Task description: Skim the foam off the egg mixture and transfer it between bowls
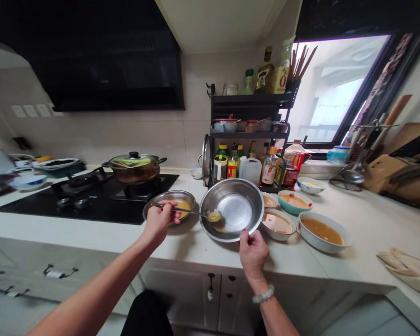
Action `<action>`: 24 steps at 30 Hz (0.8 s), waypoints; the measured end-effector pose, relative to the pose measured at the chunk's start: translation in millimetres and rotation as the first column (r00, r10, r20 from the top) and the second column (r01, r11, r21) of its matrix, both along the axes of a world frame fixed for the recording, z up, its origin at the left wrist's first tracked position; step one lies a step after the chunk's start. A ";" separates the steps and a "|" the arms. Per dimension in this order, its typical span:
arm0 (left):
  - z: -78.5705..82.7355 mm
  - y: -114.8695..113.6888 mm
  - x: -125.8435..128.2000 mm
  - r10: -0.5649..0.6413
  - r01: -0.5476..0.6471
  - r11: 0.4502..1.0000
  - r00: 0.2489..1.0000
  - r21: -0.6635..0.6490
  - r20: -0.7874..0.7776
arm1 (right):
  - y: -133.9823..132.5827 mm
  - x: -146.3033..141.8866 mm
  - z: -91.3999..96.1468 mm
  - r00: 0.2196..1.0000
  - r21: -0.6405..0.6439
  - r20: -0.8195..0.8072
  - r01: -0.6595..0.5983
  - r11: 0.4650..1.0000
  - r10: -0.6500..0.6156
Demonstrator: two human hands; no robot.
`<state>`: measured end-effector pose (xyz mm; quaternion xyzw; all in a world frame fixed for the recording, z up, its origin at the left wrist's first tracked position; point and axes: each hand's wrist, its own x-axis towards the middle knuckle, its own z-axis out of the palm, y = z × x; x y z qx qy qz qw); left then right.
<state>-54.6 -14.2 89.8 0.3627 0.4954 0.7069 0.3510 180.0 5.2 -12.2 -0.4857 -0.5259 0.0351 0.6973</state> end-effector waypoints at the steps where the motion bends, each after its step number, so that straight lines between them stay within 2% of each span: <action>1: 1.6 -0.8 -2.7 0.012 -0.011 1.000 1.000 0.007 -0.001 | -0.2 0.1 0.3 1.000 0.002 0.002 0.000 1.000 0.000; 8: 10.2 -10.9 -31.0 0.111 -0.111 0.994 0.994 0.021 -0.022 | -0.9 0.7 1.2 1.000 0.028 0.024 0.006 1.000 -0.007; 15: 15.7 -24.0 -66.3 0.266 -0.254 0.963 0.947 0.085 -0.181 | 1.8 1.3 -4.1 1.000 0.002 0.000 -0.011 1.000 0.011; 20: 15.7 -31.8 -80.4 0.317 -0.313 0.948 0.925 0.052 -0.209 | 1.7 1.7 -3.6 1.000 0.007 0.011 0.001 1.000 -0.001; 22: 14.2 -36.1 -81.3 0.315 -0.312 0.948 0.908 0.058 -0.275 | 1.3 1.6 -3.0 1.000 0.004 0.018 0.010 1.000 -0.010; 24: 12.0 -41.3 -80.0 0.300 -0.299 0.952 0.858 0.071 -0.416 | 1.3 1.6 -3.0 1.000 -0.003 0.019 0.009 1.000 -0.009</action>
